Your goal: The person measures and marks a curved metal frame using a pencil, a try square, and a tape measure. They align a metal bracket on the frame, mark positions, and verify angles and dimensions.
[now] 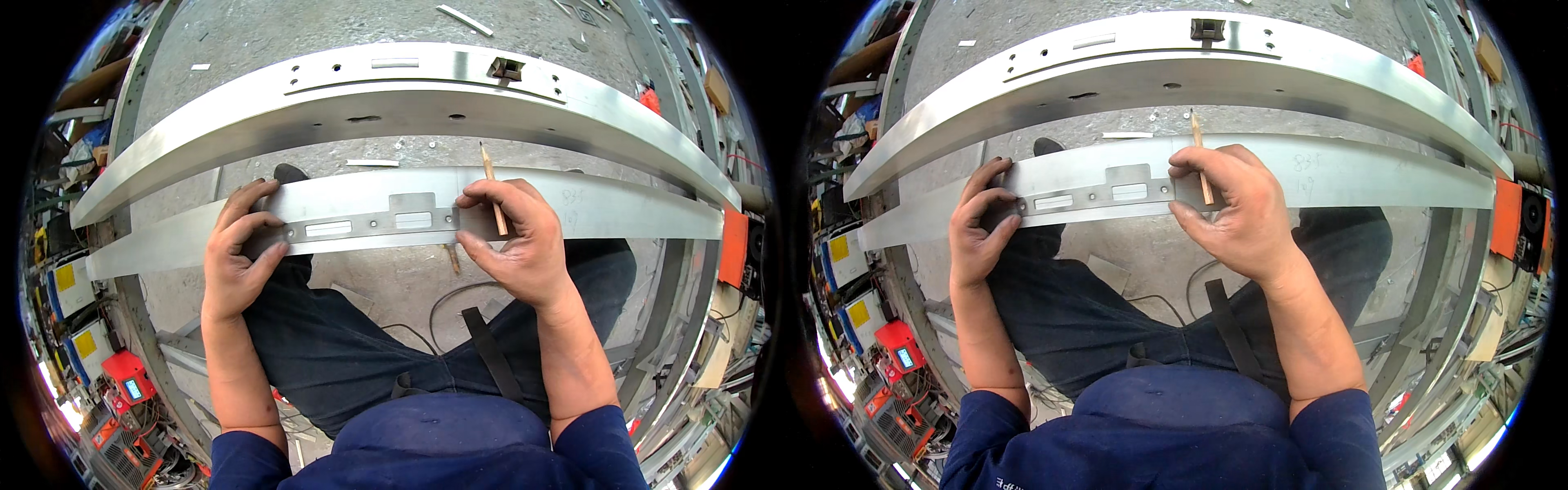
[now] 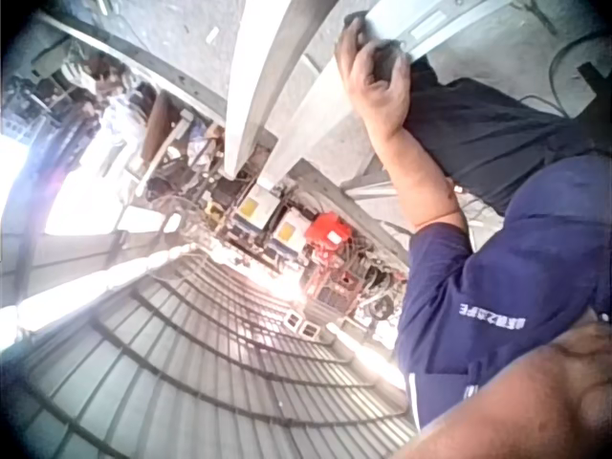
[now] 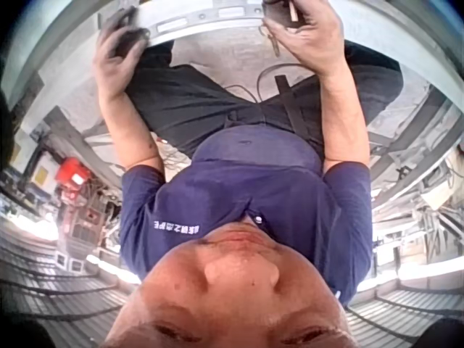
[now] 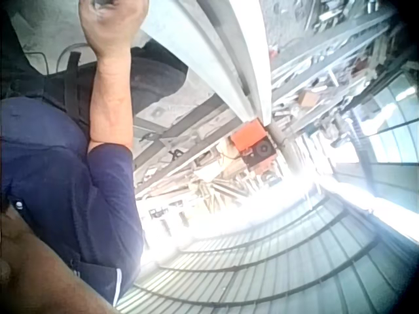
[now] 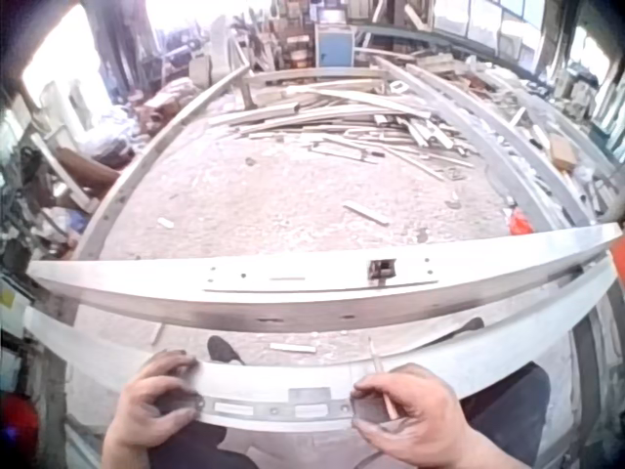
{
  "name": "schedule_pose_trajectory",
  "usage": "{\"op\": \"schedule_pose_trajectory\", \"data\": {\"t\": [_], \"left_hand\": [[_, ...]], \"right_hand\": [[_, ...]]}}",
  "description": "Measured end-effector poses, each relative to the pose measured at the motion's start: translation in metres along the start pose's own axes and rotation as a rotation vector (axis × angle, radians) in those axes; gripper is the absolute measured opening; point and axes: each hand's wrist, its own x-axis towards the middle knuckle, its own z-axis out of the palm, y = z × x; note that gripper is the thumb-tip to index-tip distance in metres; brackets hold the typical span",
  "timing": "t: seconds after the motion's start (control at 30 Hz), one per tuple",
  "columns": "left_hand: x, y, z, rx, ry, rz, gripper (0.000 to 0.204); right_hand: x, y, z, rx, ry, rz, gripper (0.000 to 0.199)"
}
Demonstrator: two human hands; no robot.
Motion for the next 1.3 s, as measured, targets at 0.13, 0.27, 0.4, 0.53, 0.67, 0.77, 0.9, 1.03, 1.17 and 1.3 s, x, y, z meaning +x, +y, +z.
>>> {"op": "schedule_pose_trajectory", "data": {"t": [0.13, 0.27, 0.4, 0.53, 0.67, 0.77, 0.9, 1.03, 1.17, 1.3], "left_hand": [[-0.0005, 0.0010, 0.0004, 0.002, 0.000, -0.011, 0.028], [-0.0003, 0.0019, 0.0008, -0.005, 0.001, -0.021, 0.028], [-0.0008, 0.0014, 0.0013, 0.012, 0.000, -0.021, 0.027], [-0.0007, -0.0005, 0.0016, 0.013, -0.001, -0.010, 0.028], [-0.0001, 0.0005, 0.0012, 0.006, 0.004, -0.006, 0.027], [0.0009, 0.0009, -0.0005, 0.018, -0.018, 0.007, 0.025], [-0.0005, -0.0012, -0.0014, 0.020, -0.015, 0.012, 0.026], [-0.0015, -0.0038, 0.0002, 0.034, -0.011, 0.017, 0.026], [0.0009, -0.0006, -0.0034, 0.008, -0.017, 0.028, 0.027], [0.0003, -0.0028, -0.0045, 0.000, -0.020, 0.043, 0.029]], "right_hand": [[0.0025, -0.0028, -0.0002, -0.101, -0.023, -0.031, 0.042], [0.0012, -0.0038, 0.0007, -0.079, -0.028, 0.008, 0.041], [0.0011, -0.0039, 0.0016, -0.066, -0.023, 0.025, 0.041], [0.0011, -0.0034, 0.0018, -0.072, -0.015, 0.016, 0.040], [0.0017, -0.0029, 0.0033, -0.070, -0.004, 0.020, 0.039], [0.0013, -0.0039, 0.0041, -0.047, 0.003, 0.038, 0.038], [0.0016, -0.0044, 0.0055, -0.059, 0.002, 0.046, 0.039], [-0.0008, -0.0017, 0.0045, -0.077, -0.007, 0.048, 0.042], [-0.0019, -0.0046, 0.0063, -0.071, -0.001, 0.073, 0.043], [-0.0027, -0.0051, 0.0070, -0.058, 0.005, 0.079, 0.042]]}}
